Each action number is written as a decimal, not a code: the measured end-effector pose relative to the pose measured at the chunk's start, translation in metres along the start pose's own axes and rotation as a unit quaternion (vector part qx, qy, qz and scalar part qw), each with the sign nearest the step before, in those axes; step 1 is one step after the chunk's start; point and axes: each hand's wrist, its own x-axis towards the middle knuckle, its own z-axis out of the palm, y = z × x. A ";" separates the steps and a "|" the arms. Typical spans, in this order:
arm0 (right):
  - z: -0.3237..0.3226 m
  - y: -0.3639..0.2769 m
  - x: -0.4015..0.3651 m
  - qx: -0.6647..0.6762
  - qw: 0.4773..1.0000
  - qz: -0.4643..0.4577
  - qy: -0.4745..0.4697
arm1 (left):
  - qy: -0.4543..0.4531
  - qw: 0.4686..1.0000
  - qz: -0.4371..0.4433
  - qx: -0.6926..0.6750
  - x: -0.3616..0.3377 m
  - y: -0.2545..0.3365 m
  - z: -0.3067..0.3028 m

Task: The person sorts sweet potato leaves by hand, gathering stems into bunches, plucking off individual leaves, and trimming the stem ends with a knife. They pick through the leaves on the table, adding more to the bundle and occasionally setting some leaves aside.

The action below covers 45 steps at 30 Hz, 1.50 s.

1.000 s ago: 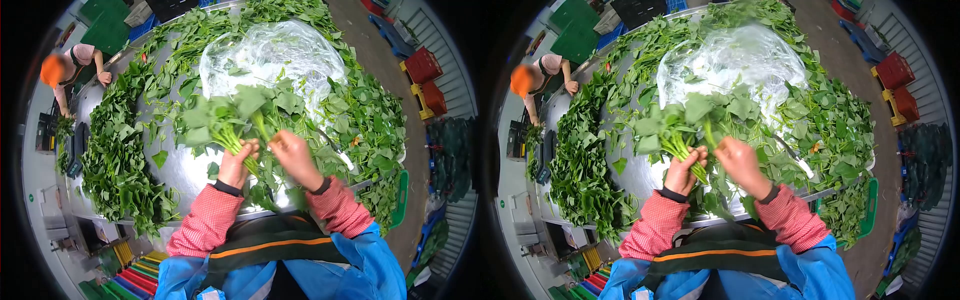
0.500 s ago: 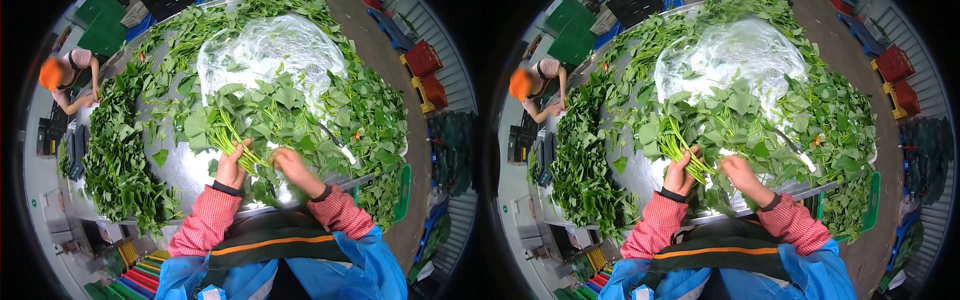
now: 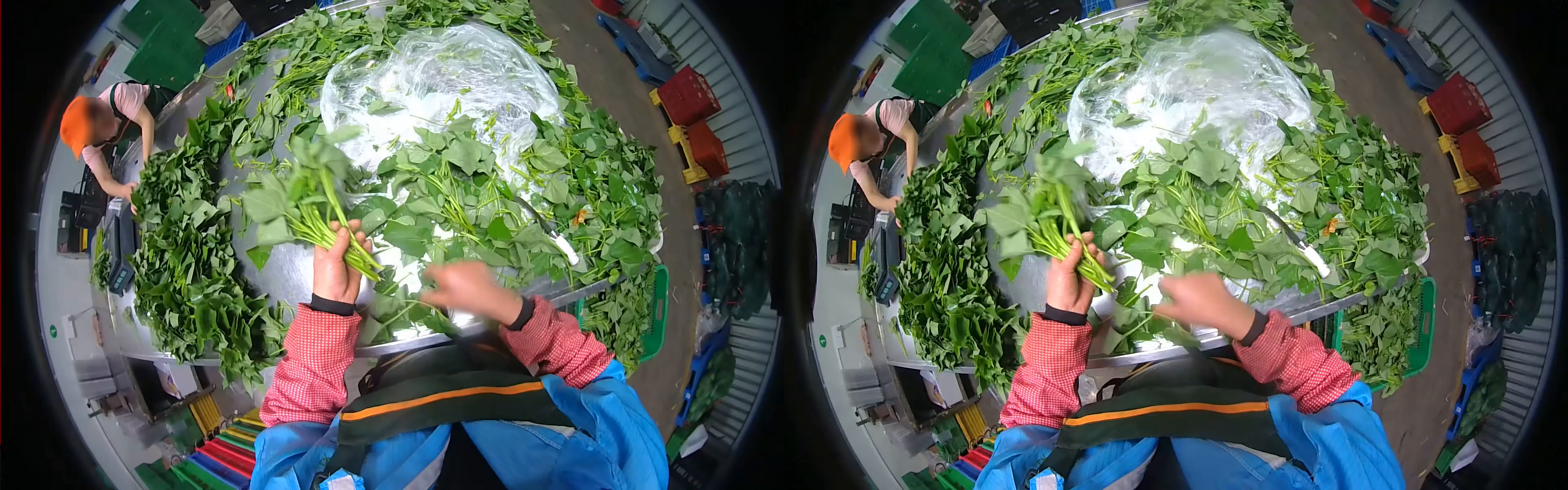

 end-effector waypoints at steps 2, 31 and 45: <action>-0.020 0.014 0.019 0.016 0.985 0.068 0.155 | 0.025 0.997 -0.066 -0.023 0.001 -0.010 -0.007; -0.028 -0.004 0.035 0.057 0.950 0.024 0.305 | -0.009 0.998 -0.046 0.035 -0.023 -0.031 0.064; -0.005 -0.015 -0.015 0.156 0.975 -0.104 -0.119 | 0.062 0.996 0.017 0.069 0.002 0.000 0.019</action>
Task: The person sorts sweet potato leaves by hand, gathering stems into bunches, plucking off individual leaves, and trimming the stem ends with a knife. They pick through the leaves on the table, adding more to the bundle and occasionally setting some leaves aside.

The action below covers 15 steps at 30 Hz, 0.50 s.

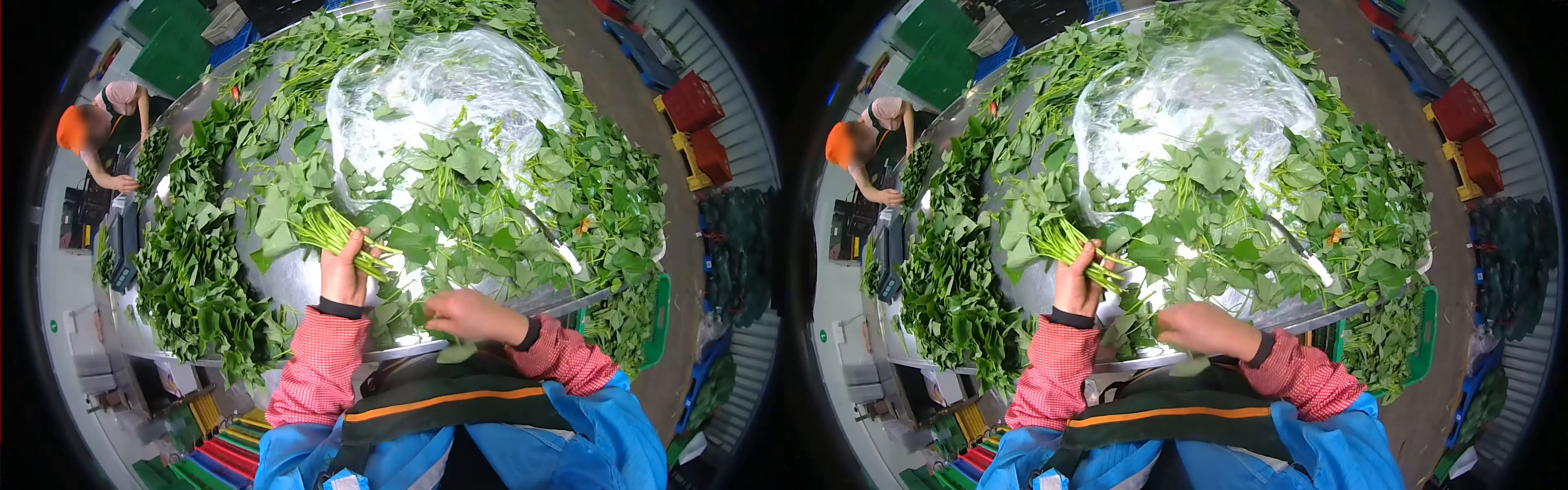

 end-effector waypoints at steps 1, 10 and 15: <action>-0.007 0.015 0.007 -0.011 0.998 -0.029 0.050 | -0.018 0.999 -0.043 0.025 -0.002 0.004 -0.005; -0.092 0.081 0.107 -0.222 0.874 0.355 0.246 | -0.032 0.965 -0.252 -0.072 0.001 -0.035 -0.017; -0.101 0.107 0.104 -0.010 0.896 0.300 0.328 | -0.040 0.971 -0.227 -0.071 -0.002 -0.016 -0.017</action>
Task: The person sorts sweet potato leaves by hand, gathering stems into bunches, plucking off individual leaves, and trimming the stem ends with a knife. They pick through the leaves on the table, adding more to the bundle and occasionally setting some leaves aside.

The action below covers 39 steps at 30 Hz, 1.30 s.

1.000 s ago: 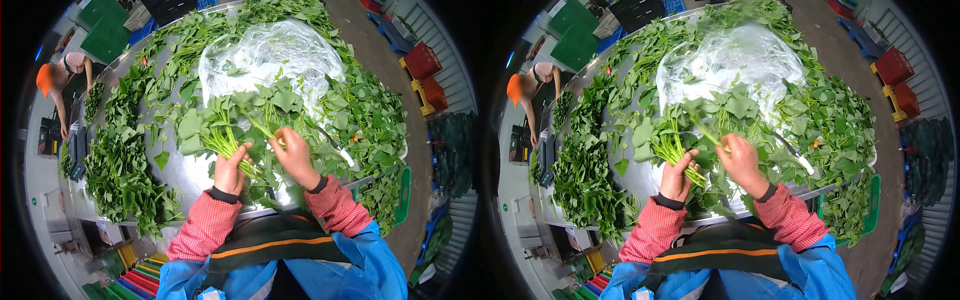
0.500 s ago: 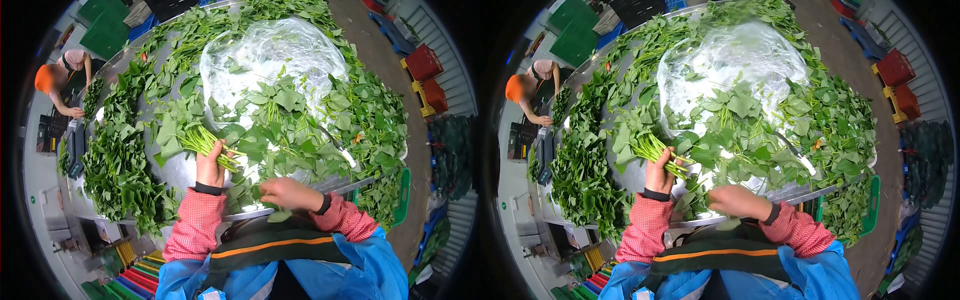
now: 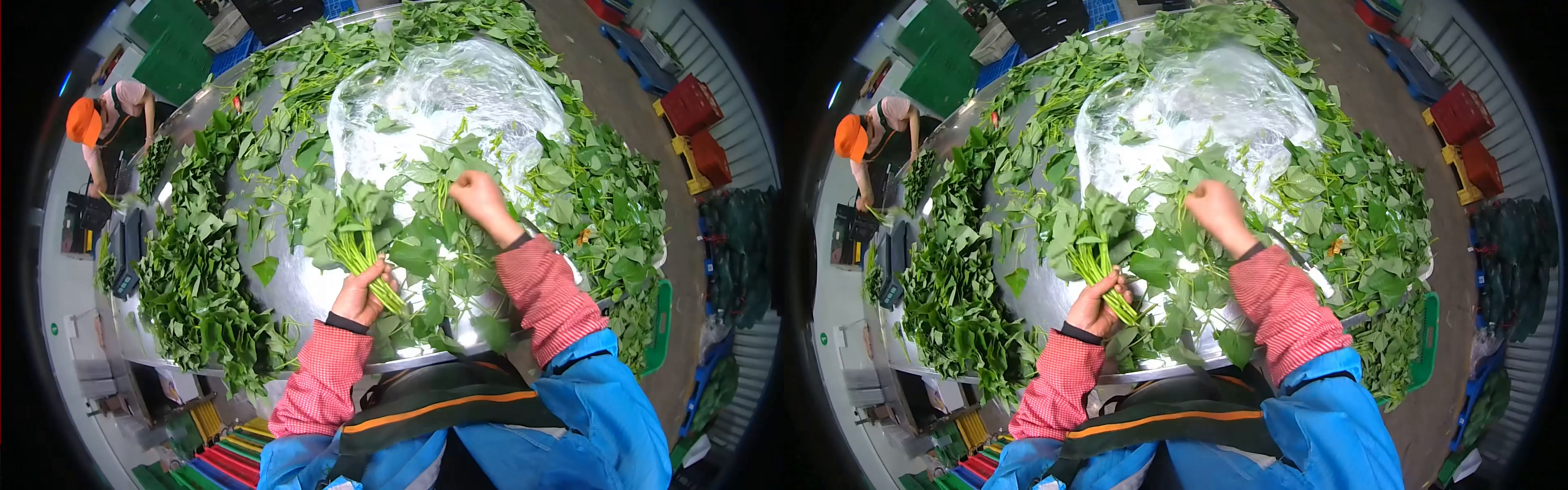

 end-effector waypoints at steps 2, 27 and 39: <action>-0.006 0.005 0.003 0.007 0.999 -0.006 -0.039 | -0.011 1.000 0.024 0.004 -0.002 0.004 0.005; -0.022 -0.058 -0.092 0.214 0.975 -0.057 -0.001 | -0.022 0.974 0.181 0.134 0.018 -0.022 0.056; 0.020 -0.027 -0.114 0.310 0.950 -0.043 -0.008 | -0.014 0.969 0.239 0.058 0.009 -0.022 0.044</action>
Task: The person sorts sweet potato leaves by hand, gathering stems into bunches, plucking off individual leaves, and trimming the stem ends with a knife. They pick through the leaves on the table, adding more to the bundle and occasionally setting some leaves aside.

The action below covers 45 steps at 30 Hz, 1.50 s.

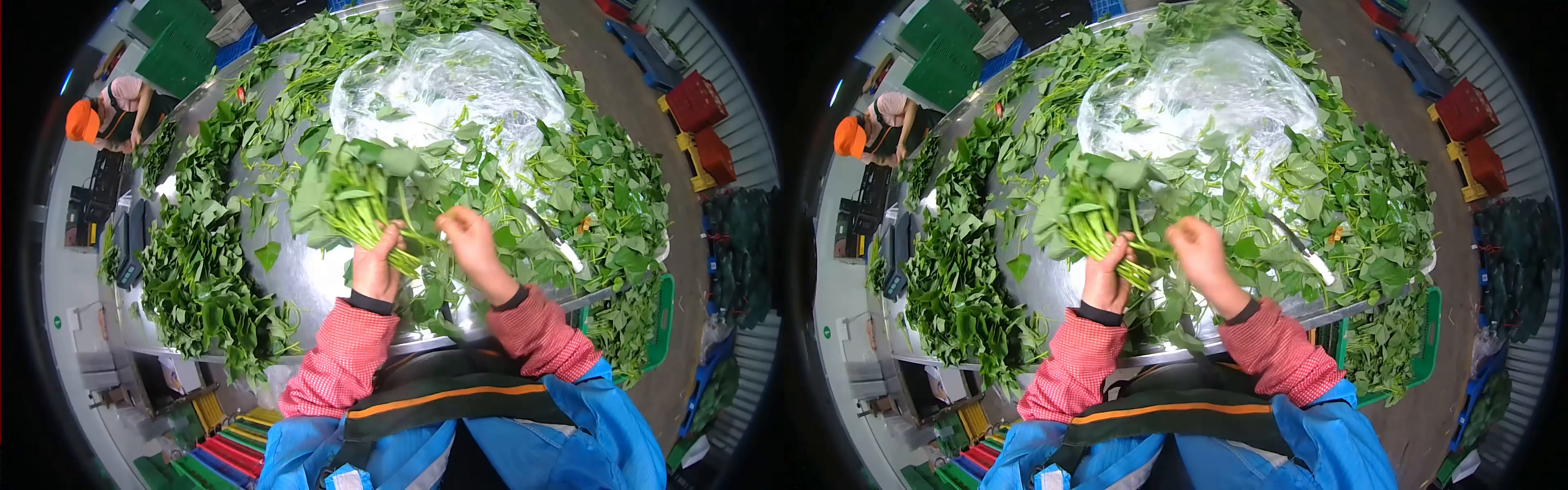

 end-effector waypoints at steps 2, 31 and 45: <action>-0.024 0.017 0.012 0.016 0.998 0.043 0.041 | -0.008 0.999 0.035 -0.023 0.003 0.017 -0.009; 0.026 0.007 0.008 0.056 0.977 0.084 -0.188 | 0.025 0.993 -0.118 -0.015 -0.009 0.000 -0.025; 0.018 -0.003 -0.031 -0.238 0.945 0.046 -0.218 | 0.040 0.959 -0.270 -0.079 -0.032 -0.006 -0.058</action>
